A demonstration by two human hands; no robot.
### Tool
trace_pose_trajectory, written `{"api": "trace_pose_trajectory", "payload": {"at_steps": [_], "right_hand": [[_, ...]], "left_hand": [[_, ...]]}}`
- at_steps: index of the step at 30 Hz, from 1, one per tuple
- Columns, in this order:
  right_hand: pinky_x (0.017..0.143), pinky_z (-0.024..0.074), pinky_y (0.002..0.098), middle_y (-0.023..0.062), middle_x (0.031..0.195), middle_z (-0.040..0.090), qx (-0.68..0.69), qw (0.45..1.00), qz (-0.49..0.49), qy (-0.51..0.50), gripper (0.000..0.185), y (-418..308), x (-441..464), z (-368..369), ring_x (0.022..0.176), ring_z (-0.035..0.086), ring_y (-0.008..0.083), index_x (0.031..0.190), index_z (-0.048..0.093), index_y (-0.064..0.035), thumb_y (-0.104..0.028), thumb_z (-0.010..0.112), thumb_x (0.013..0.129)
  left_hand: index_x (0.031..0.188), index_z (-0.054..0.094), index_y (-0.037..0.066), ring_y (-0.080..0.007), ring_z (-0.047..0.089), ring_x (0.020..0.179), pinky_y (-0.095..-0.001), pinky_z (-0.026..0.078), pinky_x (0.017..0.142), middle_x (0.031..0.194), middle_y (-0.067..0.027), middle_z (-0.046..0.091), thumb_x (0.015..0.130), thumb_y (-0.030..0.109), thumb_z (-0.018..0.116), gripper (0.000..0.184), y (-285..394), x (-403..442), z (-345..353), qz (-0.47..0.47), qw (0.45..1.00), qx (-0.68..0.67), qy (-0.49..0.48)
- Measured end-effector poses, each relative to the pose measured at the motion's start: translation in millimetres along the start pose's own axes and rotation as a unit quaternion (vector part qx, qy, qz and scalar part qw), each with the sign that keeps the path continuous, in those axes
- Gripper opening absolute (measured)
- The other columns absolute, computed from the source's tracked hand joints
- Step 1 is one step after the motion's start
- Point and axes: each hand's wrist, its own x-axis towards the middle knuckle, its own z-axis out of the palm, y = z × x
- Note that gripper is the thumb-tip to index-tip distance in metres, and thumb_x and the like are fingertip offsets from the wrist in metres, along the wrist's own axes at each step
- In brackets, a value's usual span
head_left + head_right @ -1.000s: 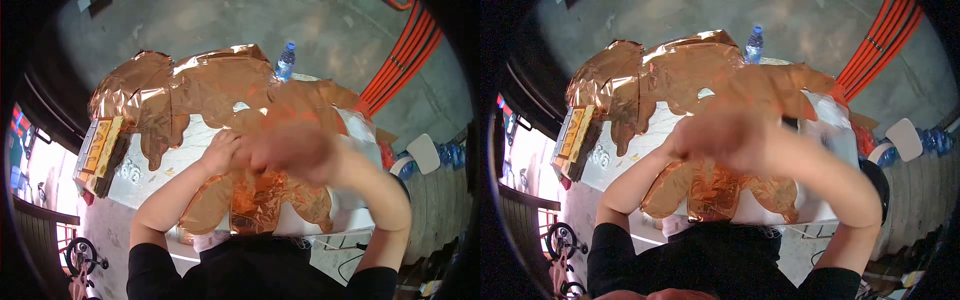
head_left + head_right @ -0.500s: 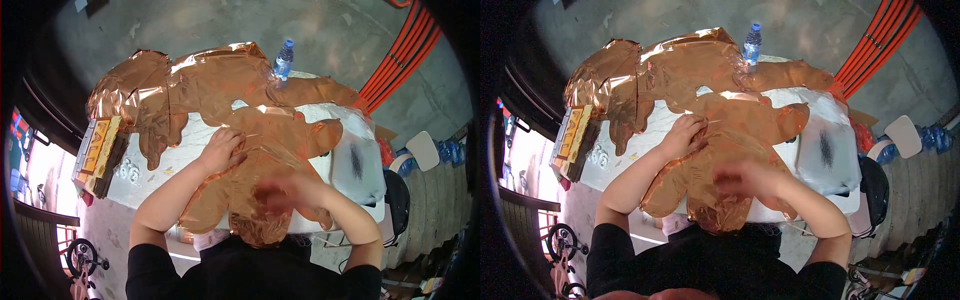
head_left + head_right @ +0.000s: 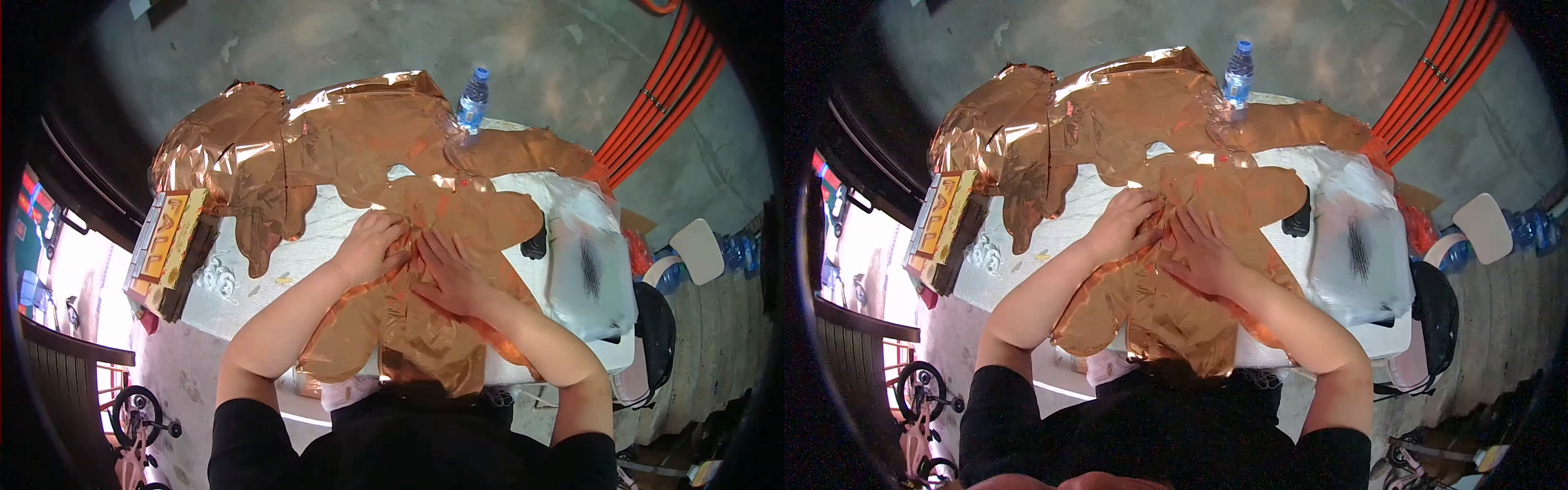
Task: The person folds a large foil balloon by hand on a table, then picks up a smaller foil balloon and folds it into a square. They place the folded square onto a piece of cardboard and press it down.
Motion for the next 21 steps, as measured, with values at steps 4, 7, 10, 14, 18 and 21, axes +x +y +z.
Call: {"api": "trace_pose_trajectory", "payload": {"at_steps": [4, 7, 10, 14, 18, 21], "right_hand": [[0.115, 0.009, 0.0492, 0.0219, 0.151, 0.021, 0.008, 1.0, -0.027, -0.005, 0.081, 8, 5, -2, 0.142, 0.016, 0.0354, 0.144, 0.026, 0.0033, -0.05, 0.054, 0.088], [0.116, 0.0084, 0.0482, 0.0216, 0.152, 0.021, -0.001, 1.0, -0.026, -0.008, 0.081, 7, 9, -2, 0.143, 0.016, 0.0346, 0.144, 0.025, 0.0027, -0.049, 0.053, 0.089], [0.116, 0.0077, 0.048, 0.0216, 0.152, 0.021, -0.007, 1.0, -0.029, -0.01, 0.081, 5, 16, 0, 0.143, 0.015, 0.034, 0.144, 0.025, 0.0026, -0.049, 0.053, 0.089], [0.116, 0.0075, 0.048, 0.0209, 0.152, 0.02, -0.01, 0.999, -0.044, 0.001, 0.083, 8, 24, 3, 0.143, 0.014, 0.0323, 0.145, 0.023, 0.0029, -0.054, 0.049, 0.089], [0.116, 0.0081, 0.0484, 0.0203, 0.153, 0.019, 0.0, 0.999, -0.033, -0.004, 0.086, 6, 28, 3, 0.144, 0.013, 0.0306, 0.145, 0.023, 0.0033, -0.058, 0.047, 0.089], [0.116, 0.0081, 0.0486, 0.0205, 0.152, 0.02, -0.007, 0.999, -0.035, -0.008, 0.086, 5, 31, 5, 0.144, 0.014, 0.0308, 0.144, 0.024, 0.0035, -0.058, 0.047, 0.089]], "left_hand": [[0.123, 0.054, 0.003, -0.0328, 0.043, 0.12, -0.041, 0.035, 0.103, 0.126, -0.0141, 0.05, 0.083, 0.018, 0.064, 0.043, -5, -1, 4, 0.002, 1.0, 0.0, -0.001], [0.123, 0.055, 0.002, -0.0332, 0.043, 0.12, -0.0416, 0.034, 0.103, 0.126, -0.0147, 0.05, 0.085, 0.013, 0.06, 0.04, -6, -1, 3, 0.009, 1.0, 0.007, -0.005], [0.123, 0.055, 0.001, -0.0336, 0.044, 0.12, -0.0424, 0.034, 0.104, 0.126, -0.0156, 0.051, 0.085, 0.01, 0.057, 0.039, -8, 0, 3, 0.003, 1.0, -0.002, -0.013], [0.124, 0.054, 0.0, -0.0325, 0.044, 0.122, -0.0425, 0.03, 0.107, 0.127, -0.0169, 0.051, 0.087, 0.013, 0.056, 0.04, -5, -3, 0, -0.005, 1.0, 0.007, -0.027], [0.133, 0.046, 0.001, -0.032, 0.045, 0.122, -0.0429, 0.028, 0.11, 0.128, -0.0184, 0.051, 0.089, 0.017, 0.057, 0.048, -6, -4, 0, 0.006, 1.0, 0.024, -0.019], [0.142, 0.033, 0.002, -0.0337, 0.044, 0.124, -0.0439, 0.025, 0.111, 0.127, -0.0198, 0.052, 0.09, 0.024, 0.057, 0.061, 1, -4, -5, -0.058, 0.997, -0.044, -0.021]]}}
